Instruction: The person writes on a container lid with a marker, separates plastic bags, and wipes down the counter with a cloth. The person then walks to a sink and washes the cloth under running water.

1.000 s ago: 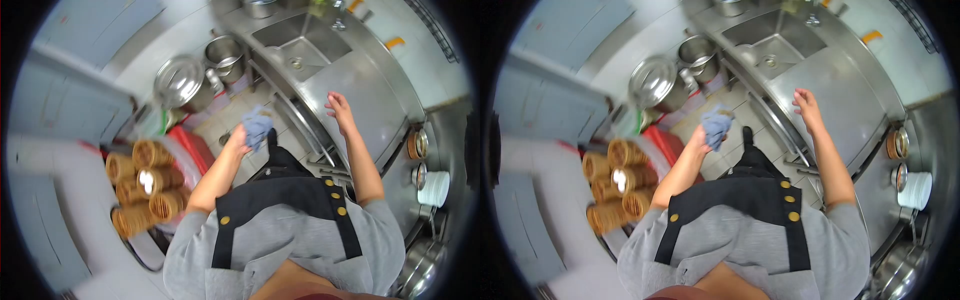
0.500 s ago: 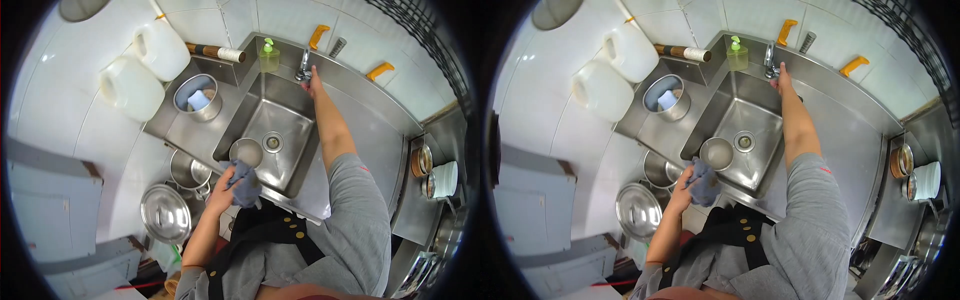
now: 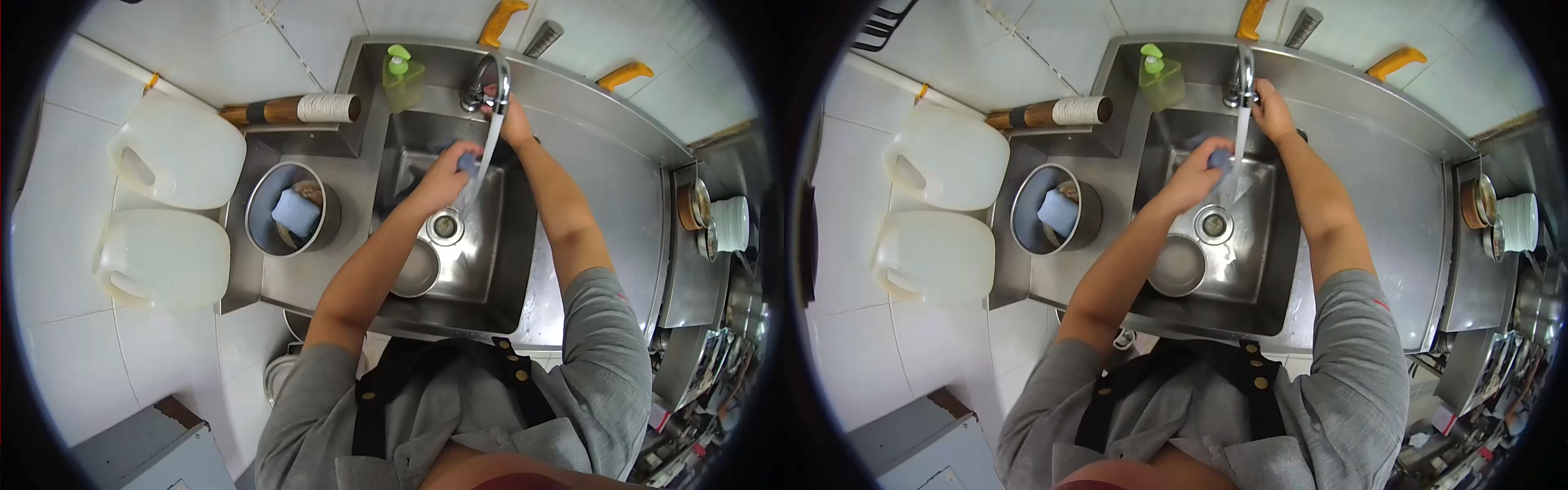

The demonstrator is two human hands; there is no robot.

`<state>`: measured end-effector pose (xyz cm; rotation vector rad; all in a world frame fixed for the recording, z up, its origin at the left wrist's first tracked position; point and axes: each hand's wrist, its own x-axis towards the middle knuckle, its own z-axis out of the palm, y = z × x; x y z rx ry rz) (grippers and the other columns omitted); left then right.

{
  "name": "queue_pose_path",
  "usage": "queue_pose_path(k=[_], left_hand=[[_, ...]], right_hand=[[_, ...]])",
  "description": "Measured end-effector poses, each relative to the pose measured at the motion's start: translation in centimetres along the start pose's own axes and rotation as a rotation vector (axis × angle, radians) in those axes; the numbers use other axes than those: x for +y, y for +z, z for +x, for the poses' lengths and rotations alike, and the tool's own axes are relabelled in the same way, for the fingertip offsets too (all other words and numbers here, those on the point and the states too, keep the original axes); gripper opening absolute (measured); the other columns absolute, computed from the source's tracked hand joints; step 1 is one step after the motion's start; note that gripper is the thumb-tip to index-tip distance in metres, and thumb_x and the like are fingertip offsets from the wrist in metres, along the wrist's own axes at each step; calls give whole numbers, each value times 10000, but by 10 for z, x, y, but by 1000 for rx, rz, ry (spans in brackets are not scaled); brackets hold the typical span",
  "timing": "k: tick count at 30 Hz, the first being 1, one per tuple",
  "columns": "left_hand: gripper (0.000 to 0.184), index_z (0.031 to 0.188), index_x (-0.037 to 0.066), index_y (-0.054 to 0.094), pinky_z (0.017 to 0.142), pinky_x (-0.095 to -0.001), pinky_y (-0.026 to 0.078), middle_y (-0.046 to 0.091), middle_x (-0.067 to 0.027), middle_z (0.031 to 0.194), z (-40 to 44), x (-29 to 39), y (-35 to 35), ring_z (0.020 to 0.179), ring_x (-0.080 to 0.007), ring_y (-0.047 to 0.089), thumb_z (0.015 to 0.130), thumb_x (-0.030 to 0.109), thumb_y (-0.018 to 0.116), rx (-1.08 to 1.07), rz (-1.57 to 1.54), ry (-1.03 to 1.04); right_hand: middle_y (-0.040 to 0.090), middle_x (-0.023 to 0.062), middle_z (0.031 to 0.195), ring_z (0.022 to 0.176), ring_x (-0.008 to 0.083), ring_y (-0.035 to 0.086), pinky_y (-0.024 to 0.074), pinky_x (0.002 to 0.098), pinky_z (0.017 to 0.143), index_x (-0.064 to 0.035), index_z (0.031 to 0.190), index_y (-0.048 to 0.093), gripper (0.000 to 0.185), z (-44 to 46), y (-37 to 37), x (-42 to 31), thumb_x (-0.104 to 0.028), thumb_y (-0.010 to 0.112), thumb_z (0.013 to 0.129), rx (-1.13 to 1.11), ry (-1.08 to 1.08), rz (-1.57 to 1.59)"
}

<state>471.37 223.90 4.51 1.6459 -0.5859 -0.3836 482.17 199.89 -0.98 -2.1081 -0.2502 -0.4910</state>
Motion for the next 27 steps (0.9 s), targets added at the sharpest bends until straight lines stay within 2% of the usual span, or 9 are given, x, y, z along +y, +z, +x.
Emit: queue_pose_path(k=[2,6,9,11,15,16,19,20,27], left_hand=[[411,1206,98,571,909,-328,473,639,-77,1135,24,-15,11,1046,-191,614,813,-3,638,83,46,60],[313,1109,99,636,852,-358,503,690,-113,1039,29,45,11,962,-234,667,808,21,674,-99,257,-44],[211,1021,99,675,814,-372,513,701,-115,912,46,55,17,891,-269,681,815,58,696,-238,429,111],[181,993,110,685,811,-375,513,703,-105,923,54,56,18,898,-268,677,815,88,714,-258,341,72],[181,1015,62,655,814,-340,501,693,-75,916,57,76,0,874,-207,655,837,42,677,-226,303,146],[181,1015,62,655,814,-340,501,693,-75,916,54,75,-1,874,-207,655,837,42,677,-234,300,148],[232,1067,35,627,835,-322,490,675,-47,971,53,71,-6,914,-171,633,840,12,667,-28,-179,-66],[247,1077,33,618,847,-313,485,666,-46,1005,55,69,-8,934,-160,622,838,12,677,-8,-231,-61],[368,1190,27,631,863,-276,475,657,-36,1042,45,65,-43,971,-131,606,840,85,727,-168,3,-64]], right_hand=[[579,224,1018,1057,469,523,458,495,853,-14,1018,499,323,-1,2,-10,98,560,722,-2,-75,-214],[593,209,1226,1189,410,516,435,421,1007,-33,1231,548,517,-6,-22,-19,90,563,729,-154,-181,-333],[596,118,1294,1185,237,566,427,382,1023,-24,1307,536,435,-57,-68,-74,-189,582,908,-245,513,756],[581,87,1297,1161,214,568,433,351,987,-29,1303,541,466,-90,-86,-117,-332,576,950,-210,705,782],[679,14,966,873,106,595,468,273,791,-27,1083,654,429,-103,-95,-144,-432,621,944,-377,503,40],[625,-26,802,732,71,532,440,252,709,-55,940,653,322,-103,-89,-149,-376,665,930,-187,523,303],[581,-34,772,717,61,497,422,229,694,-73,923,626,217,-92,-79,-150,-276,700,918,-93,615,771],[556,-40,773,723,49,474,412,213,697,-84,945,610,153,-93,-57,-156,-201,704,916,175,646,903],[586,-59,772,717,39,515,423,218,659,-64,848,639,129,-112,3,-135,-160,688,920,68,474,653]])
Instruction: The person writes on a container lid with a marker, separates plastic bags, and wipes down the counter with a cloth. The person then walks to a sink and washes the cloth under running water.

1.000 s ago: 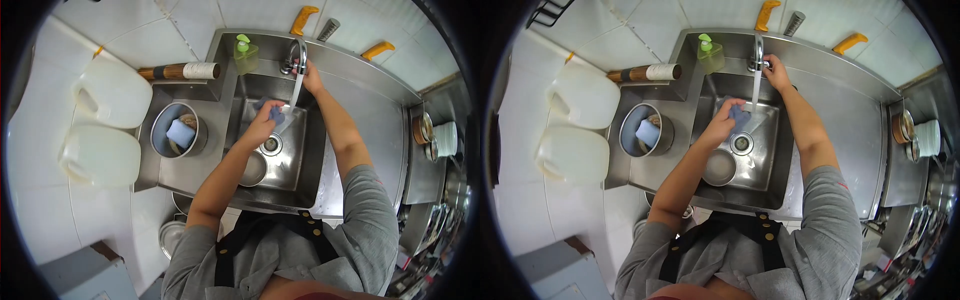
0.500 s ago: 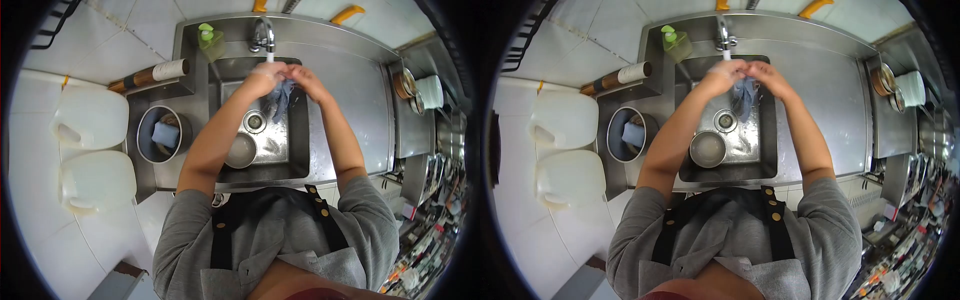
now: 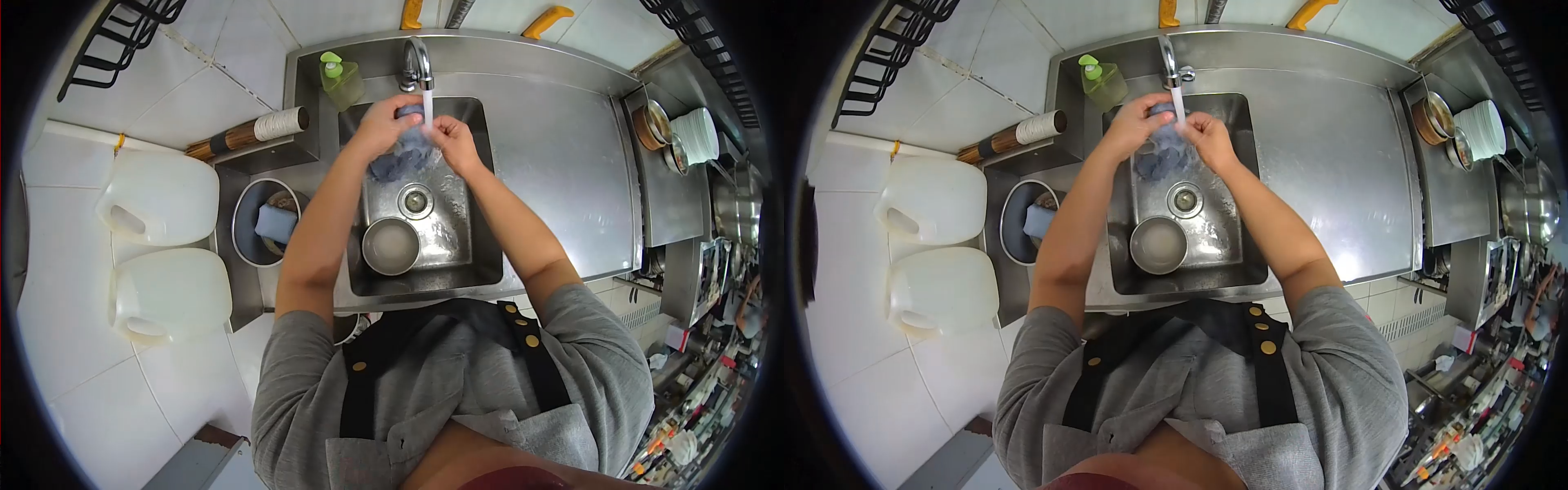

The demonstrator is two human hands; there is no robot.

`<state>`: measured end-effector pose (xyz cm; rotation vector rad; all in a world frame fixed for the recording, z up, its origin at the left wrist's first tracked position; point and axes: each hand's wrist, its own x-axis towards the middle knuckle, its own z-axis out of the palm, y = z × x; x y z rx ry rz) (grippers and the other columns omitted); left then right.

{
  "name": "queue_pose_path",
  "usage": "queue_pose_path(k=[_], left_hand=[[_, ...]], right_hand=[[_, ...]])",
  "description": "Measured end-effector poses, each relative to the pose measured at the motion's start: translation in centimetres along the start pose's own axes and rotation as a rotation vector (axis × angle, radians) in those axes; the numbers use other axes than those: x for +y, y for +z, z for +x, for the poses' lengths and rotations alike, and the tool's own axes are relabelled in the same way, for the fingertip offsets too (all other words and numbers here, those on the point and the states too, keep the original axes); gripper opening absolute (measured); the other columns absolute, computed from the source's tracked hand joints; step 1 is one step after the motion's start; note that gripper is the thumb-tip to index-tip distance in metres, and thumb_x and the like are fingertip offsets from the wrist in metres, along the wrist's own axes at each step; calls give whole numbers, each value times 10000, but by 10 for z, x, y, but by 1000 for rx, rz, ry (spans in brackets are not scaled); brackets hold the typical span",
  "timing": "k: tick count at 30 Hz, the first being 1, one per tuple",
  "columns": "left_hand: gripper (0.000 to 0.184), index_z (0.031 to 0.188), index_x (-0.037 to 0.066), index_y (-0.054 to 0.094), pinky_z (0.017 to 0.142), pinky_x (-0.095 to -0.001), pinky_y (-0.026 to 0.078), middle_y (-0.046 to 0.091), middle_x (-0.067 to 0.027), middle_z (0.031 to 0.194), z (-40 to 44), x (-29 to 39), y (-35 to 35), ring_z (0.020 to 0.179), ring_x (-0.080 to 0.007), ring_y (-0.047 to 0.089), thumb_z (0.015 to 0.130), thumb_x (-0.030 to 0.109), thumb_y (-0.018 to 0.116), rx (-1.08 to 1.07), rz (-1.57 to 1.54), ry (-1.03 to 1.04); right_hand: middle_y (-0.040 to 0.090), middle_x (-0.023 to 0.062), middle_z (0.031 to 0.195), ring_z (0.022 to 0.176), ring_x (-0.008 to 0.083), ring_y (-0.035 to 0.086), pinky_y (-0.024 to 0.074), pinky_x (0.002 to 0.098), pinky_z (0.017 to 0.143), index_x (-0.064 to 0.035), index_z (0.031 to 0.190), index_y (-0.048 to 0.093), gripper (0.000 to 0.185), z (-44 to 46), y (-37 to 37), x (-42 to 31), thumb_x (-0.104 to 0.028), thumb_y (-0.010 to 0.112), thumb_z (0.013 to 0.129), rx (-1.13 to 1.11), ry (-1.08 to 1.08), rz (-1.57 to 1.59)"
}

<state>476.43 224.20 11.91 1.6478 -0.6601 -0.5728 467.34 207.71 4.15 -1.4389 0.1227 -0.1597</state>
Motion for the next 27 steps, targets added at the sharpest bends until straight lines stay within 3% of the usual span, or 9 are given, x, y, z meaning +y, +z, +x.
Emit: queue_pose_path(k=[2,4,6,9,11,14,18,23,27], left_hand=[[362,1179,54,674,844,-311,489,671,-58,1008,-10,6,-19,948,-182,630,844,175,735,-42,122,-20],[320,1098,78,718,827,-350,499,678,-91,975,-17,13,-29,909,-243,641,837,263,735,-54,636,-8],[325,1023,72,729,814,-380,498,666,-131,953,-19,13,-31,882,-291,638,825,330,732,-64,715,-89],[287,1014,70,708,797,-344,494,658,-107,960,-16,1,-32,879,-233,641,841,298,736,168,914,341],[280,1059,62,666,817,-306,480,644,-75,984,-2,-4,-29,907,-163,616,874,264,724,-65,206,44],[318,1154,51,619,860,-286,468,633,-39,1011,7,2,-16,950,-118,582,905,229,704,-55,10,-60],[334,1155,26,597,885,-295,461,636,-44,1004,21,-12,7,971,-123,579,924,254,678,-7,135,127],[326,1136,70,615,890,-304,462,647,-40,1042,35,-2,29,976,-142,586,944,332,637,-84,-54,-30],[401,1140,77,641,889,-380,486,667,-130,1085,29,-11,41,1007,-254,628,935,420,607,-213,302,-71]], right_hand=[[588,-26,702,632,93,519,424,253,614,-52,796,641,175,8,5,-16,-167,679,922,14,-57,-172],[573,55,683,609,181,513,435,305,615,-36,838,632,193,11,6,-34,-200,646,940,-37,-626,-876],[569,121,725,654,255,542,463,368,646,-36,867,630,226,15,7,-42,-243,616,955,-35,-589,-863],[619,134,790,752,242,606,496,378,726,-29,940,651,219,22,5,-52,-242,608,959,-60,-291,-640],[642,126,828,786,219,601,491,366,760,-12,988,651,284,22,2,-57,-283,684,908,-67,-237,-388],[668,95,863,795,189,588,476,328,783,1,1030,653,404,11,-7,-76,-342,753,841,-398,-128,-487],[703,78,947,889,181,632,474,318,872,-3,1094,677,469,31,-35,-74,-328,802,779,-623,364,-704],[534,135,1358,1256,248,506,391,417,1076,-34,1436,400,855,-7,-24,-48,-370,818,770,-617,623,-152],[569,124,1333,1236,247,541,411,423,1061,-30,1386,455,704,-10,7,-18,-299,778,822,-364,792,-417]])
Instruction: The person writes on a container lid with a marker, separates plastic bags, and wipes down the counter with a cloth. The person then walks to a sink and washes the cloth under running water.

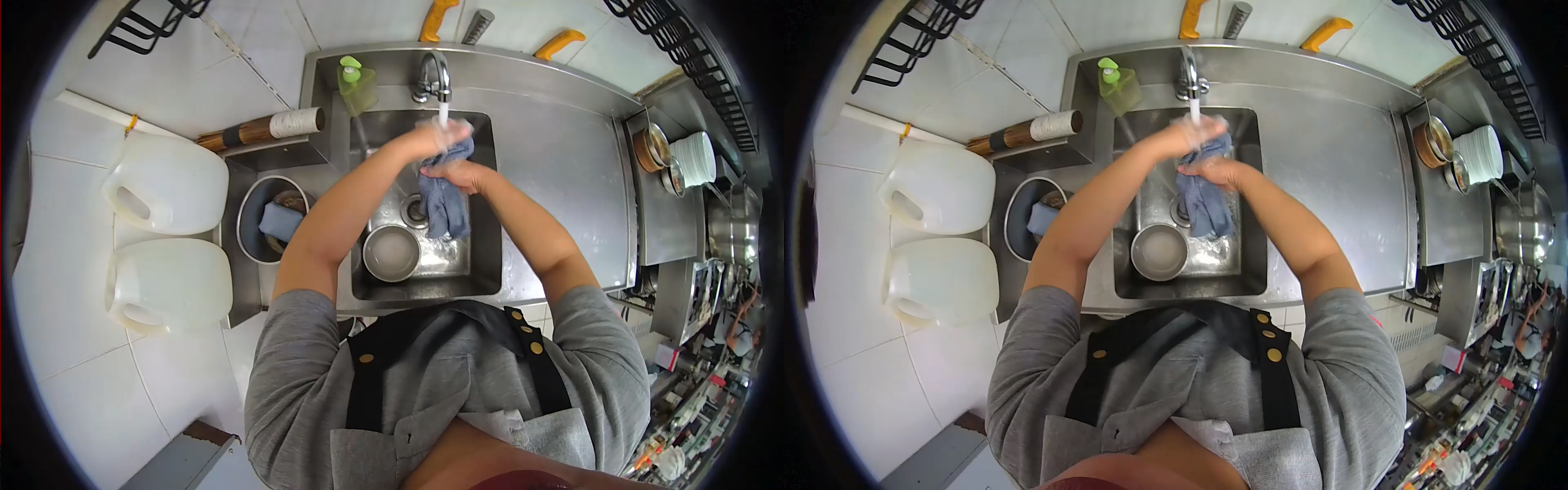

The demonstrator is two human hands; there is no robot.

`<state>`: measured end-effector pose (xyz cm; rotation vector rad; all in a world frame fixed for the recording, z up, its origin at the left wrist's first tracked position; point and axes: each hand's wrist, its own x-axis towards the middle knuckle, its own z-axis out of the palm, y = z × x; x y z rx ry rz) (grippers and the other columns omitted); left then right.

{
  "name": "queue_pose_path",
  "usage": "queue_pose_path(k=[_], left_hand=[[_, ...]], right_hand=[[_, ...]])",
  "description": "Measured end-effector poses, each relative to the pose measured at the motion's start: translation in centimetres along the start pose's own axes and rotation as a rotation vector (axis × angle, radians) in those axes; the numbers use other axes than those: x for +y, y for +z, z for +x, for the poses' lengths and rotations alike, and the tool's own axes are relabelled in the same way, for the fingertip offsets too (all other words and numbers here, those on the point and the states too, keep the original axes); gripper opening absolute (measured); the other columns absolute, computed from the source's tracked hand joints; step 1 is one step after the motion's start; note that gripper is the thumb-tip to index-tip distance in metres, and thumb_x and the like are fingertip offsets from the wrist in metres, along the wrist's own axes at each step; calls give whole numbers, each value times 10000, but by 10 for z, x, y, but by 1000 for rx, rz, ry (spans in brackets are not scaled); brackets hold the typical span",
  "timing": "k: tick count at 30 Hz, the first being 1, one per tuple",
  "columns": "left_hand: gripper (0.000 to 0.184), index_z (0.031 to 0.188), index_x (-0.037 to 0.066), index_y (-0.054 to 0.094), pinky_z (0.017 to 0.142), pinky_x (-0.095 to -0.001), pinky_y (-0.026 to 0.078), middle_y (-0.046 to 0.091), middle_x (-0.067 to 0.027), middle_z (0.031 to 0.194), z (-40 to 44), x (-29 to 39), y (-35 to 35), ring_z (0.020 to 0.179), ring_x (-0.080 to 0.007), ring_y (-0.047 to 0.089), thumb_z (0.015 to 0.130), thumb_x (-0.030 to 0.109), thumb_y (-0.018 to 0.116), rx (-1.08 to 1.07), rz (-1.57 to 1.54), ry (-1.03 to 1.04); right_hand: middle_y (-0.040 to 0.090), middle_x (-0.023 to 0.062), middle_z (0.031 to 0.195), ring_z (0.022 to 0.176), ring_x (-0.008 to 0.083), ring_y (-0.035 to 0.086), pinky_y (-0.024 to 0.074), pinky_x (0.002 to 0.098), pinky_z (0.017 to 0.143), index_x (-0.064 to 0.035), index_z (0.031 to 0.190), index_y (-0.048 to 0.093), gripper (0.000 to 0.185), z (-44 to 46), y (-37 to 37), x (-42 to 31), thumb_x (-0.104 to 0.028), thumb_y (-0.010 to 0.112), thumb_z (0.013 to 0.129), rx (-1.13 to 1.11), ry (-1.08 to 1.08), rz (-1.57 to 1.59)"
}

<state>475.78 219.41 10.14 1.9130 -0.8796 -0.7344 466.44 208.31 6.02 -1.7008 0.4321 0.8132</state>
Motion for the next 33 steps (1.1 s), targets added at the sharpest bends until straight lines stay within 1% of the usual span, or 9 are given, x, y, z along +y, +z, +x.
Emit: queue_pose_path(k=[2,3,5,11,21,23,26,29,33], left_hand=[[376,1129,78,650,900,-396,488,665,-166,1101,-7,11,-16,1028,-304,637,925,392,617,-60,263,3],[340,1112,81,660,913,-414,484,656,-183,1110,-13,16,-28,1032,-338,630,908,350,624,2,400,42],[247,1019,87,704,926,-445,478,654,-187,1070,-11,1,-53,1017,-368,622,834,235,635,226,620,165],[263,993,96,737,890,-441,496,653,-136,1063,-23,12,-157,1031,-336,616,796,39,574,710,908,70],[290,1068,100,724,855,-443,512,687,-137,1042,-29,-8,-176,995,-346,641,829,51,567,533,1006,56],[356,1169,140,693,956,-458,477,670,-109,1171,-36,16,-176,1163,-319,587,868,63,518,398,942,-243],[451,1272,202,642,1089,-503,366,613,-33,1320,-44,7,-191,1347,-283,447,881,53,472,343,1278,-16],[530,1340,259,592,1161,-550,231,529,42,1426,-41,-14,-178,1444,-250,305,872,48,460,328,1226,-90],[546,1361,274,569,1163,-562,220,513,46,1441,-34,7,-188,1437,-254,321,873,55,461,268,1287,-220]], right_hand=[[635,125,1227,1110,251,632,504,396,971,-15,1310,510,523,24,5,12,-235,707,878,-29,-141,361],[635,125,1227,1110,251,632,504,396,971,-15,1310,510,523,21,9,6,-235,707,878,-28,-153,361],[676,110,1125,983,251,686,559,389,895,-10,1246,543,351,10,24,-17,-131,612,924,-170,-318,944],[606,172,1267,1183,325,583,450,491,1038,-4,1239,557,383,19,49,-121,-307,446,1034,-206,-486,1415],[608,175,1237,1128,319,609,493,491,991,-28,1166,585,376,111,48,-184,-332,395,1053,-32,-444,1695],[612,175,1230,1113,315,618,500,486,984,-27,1158,590,369,108,50,-183,-328,405,1051,-36,-447,1697],[610,179,1232,1094,311,629,504,484,981,-24,1147,596,362,107,47,-180,-325,422,1046,-41,-470,1686],[601,184,1248,1100,314,627,497,486,989,-17,1145,597,360,101,52,-177,-323,440,1041,-24,-469,1673],[618,182,1236,1116,326,626,485,480,1013,-21,1154,579,358,114,55,-177,-316,404,1051,-7,-476,1669]])
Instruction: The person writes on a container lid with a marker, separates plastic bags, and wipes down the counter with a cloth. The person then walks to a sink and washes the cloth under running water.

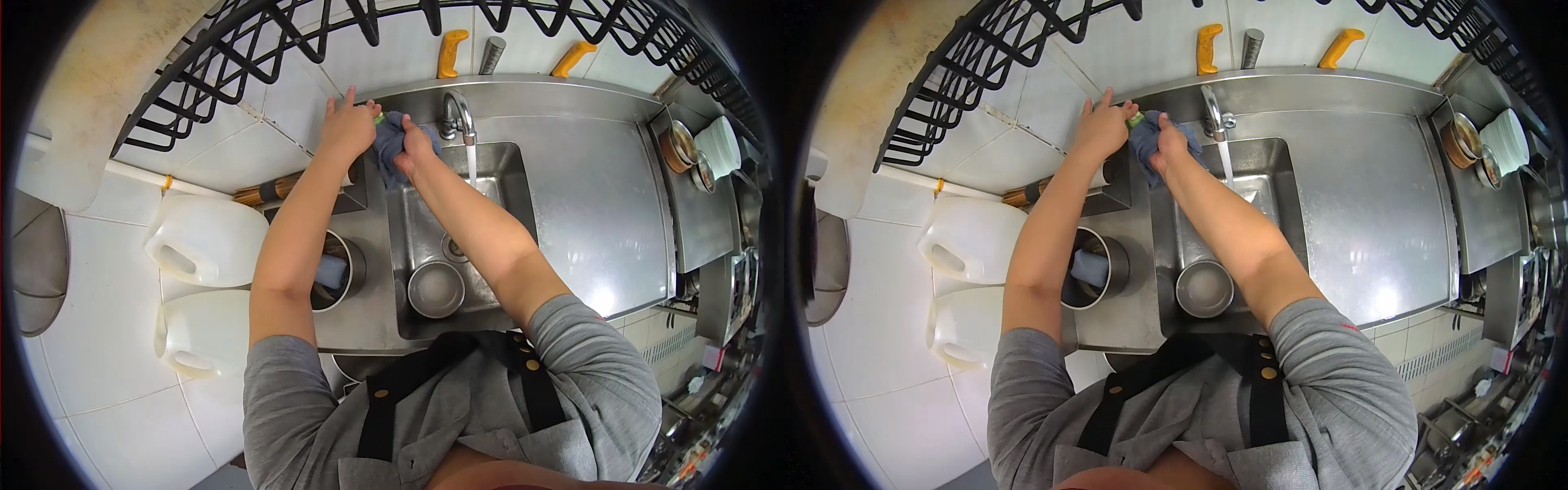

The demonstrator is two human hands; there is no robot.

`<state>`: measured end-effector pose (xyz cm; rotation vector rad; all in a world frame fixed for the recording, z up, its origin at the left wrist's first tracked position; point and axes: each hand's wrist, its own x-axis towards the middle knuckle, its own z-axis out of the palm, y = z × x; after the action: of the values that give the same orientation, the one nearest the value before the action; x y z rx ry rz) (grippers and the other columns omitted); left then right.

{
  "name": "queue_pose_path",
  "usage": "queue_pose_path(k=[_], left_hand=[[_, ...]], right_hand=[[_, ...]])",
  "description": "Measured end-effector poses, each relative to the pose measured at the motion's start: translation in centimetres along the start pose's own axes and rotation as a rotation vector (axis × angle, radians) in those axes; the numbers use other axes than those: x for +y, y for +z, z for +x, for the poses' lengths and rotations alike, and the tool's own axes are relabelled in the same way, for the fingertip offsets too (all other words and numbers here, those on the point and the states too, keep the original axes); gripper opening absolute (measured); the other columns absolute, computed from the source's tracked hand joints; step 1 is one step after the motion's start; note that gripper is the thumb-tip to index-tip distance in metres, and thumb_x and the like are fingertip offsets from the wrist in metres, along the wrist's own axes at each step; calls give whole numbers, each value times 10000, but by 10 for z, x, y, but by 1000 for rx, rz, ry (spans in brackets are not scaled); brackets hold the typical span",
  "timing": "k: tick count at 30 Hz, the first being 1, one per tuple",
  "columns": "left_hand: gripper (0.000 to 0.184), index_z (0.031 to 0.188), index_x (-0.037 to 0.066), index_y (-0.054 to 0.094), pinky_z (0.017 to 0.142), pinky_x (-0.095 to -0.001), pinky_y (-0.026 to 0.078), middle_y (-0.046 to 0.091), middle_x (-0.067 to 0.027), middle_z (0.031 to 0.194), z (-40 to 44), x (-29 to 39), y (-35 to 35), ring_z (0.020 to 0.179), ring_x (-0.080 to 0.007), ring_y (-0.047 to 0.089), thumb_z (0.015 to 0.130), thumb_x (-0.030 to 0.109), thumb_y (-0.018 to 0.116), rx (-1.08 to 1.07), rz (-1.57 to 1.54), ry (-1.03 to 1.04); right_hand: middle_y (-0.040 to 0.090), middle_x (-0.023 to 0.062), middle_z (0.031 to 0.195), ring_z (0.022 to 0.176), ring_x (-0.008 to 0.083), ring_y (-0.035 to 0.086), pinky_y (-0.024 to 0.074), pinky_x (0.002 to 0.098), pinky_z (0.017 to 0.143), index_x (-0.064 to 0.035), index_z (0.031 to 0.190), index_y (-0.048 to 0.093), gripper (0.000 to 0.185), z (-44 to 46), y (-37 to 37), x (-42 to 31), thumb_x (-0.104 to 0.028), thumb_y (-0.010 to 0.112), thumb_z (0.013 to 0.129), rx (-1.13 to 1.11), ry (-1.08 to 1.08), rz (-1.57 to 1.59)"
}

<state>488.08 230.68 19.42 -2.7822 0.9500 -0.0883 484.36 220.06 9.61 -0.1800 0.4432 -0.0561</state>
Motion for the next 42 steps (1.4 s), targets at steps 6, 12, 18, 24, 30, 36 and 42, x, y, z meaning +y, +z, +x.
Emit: queue_pose_path(k=[6,12,18,24,30,36,42], left_hand=[[518,1374,271,555,1168,-573,199,499,49,1453,-10,5,-12,1443,-242,311,894,97,464,-21,-30,-1],[471,1334,274,593,1168,-570,198,543,36,1411,-7,7,0,1439,-224,320,901,126,481,57,-34,10],[446,1309,237,615,1167,-562,203,563,24,1391,-9,10,-7,1409,-226,375,907,118,465,7,12,1],[392,1243,206,661,1157,-584,198,637,-8,1288,-7,19,-30,1364,-225,441,898,132,490,73,-32,-11],[231,1130,76,677,968,-331,474,709,-78,1090,-27,122,22,996,-169,663,943,111,546,375,-1241,98],[515,1378,9,481,1038,-369,407,622,-121,1255,-64,213,122,1175,-205,564,1022,381,473,-352,-2107,-211],[477,1216,39,600,1028,-429,410,600,-105,1229,-78,194,159,1142,-265,559,956,437,569,-289,-2828,-690]], right_hand=[[623,185,1237,1104,323,636,481,472,1020,5,1161,572,371,6,-7,4,-297,384,1057,-18,-6,8],[605,198,1245,1080,339,640,514,474,973,46,1152,587,387,13,-13,2,-303,477,1028,-26,19,38],[640,175,1192,1039,339,660,524,488,949,1,1138,615,346,1,-11,-6,-302,493,1022,47,29,-30],[629,170,1214,1117,328,619,489,550,952,-27,1105,631,437,-77,-37,-44,-435,593,953,172,83,-203],[584,156,1278,1112,335,596,431,571,957,-32,1207,573,575,-99,-119,-78,-539,565,937,489,-97,-456],[669,160,1153,1027,264,665,517,431,944,-5,1189,611,451,-175,-108,-121,-402,498,1007,178,19,-549],[627,170,1244,1138,290,622,455,450,1049,9,1182,582,413,-226,-132,-148,-357,483,1017,213,147,-491]])
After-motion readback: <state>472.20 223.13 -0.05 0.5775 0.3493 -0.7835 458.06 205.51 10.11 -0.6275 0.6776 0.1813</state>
